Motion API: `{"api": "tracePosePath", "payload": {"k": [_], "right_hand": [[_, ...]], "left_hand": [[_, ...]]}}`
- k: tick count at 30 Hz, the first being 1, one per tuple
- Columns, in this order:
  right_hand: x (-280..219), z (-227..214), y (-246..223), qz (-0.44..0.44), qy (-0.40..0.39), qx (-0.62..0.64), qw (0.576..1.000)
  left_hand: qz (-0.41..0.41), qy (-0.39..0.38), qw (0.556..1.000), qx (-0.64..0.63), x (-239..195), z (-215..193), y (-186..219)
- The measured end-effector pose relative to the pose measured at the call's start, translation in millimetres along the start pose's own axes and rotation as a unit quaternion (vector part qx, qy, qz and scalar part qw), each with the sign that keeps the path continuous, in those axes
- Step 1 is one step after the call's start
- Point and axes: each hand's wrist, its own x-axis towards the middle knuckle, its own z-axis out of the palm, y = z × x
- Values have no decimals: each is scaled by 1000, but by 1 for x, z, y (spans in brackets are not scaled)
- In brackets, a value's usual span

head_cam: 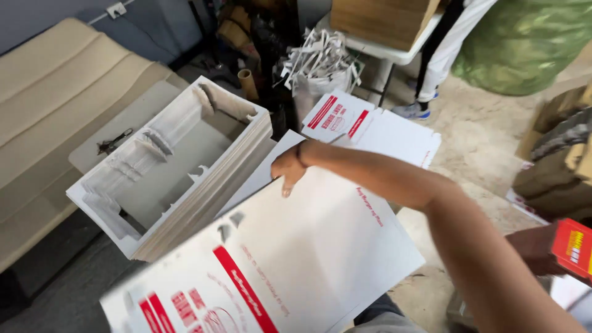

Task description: The person organizes and removes waste materials from printed burger box sheets, handling stacks of folded and flat corrugated boards in a storage area.

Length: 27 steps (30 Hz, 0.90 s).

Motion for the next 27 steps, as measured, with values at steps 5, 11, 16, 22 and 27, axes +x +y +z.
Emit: {"api": "tracePosePath", "payload": {"k": [5, 11, 16, 22, 27], "right_hand": [[120, 46, 49, 74, -118, -79, 987], [237, 111, 129, 74, -151, -94, 981], [172, 42, 85, 115, -139, -151, 972], [98, 104, 151, 21, 197, 13, 980], [-6, 194, 210, 173, 435, 139, 873]], "left_hand": [[-24, 190, 981, 5, -110, -45, -92], [-43, 411, 911, -10, -220, -62, -172], [-79, 532, 842, -32, -201, -66, -198], [-118, 502, 856, -29, -217, -100, -197], [-161, 520, 835, -79, -227, -102, -161]]}}
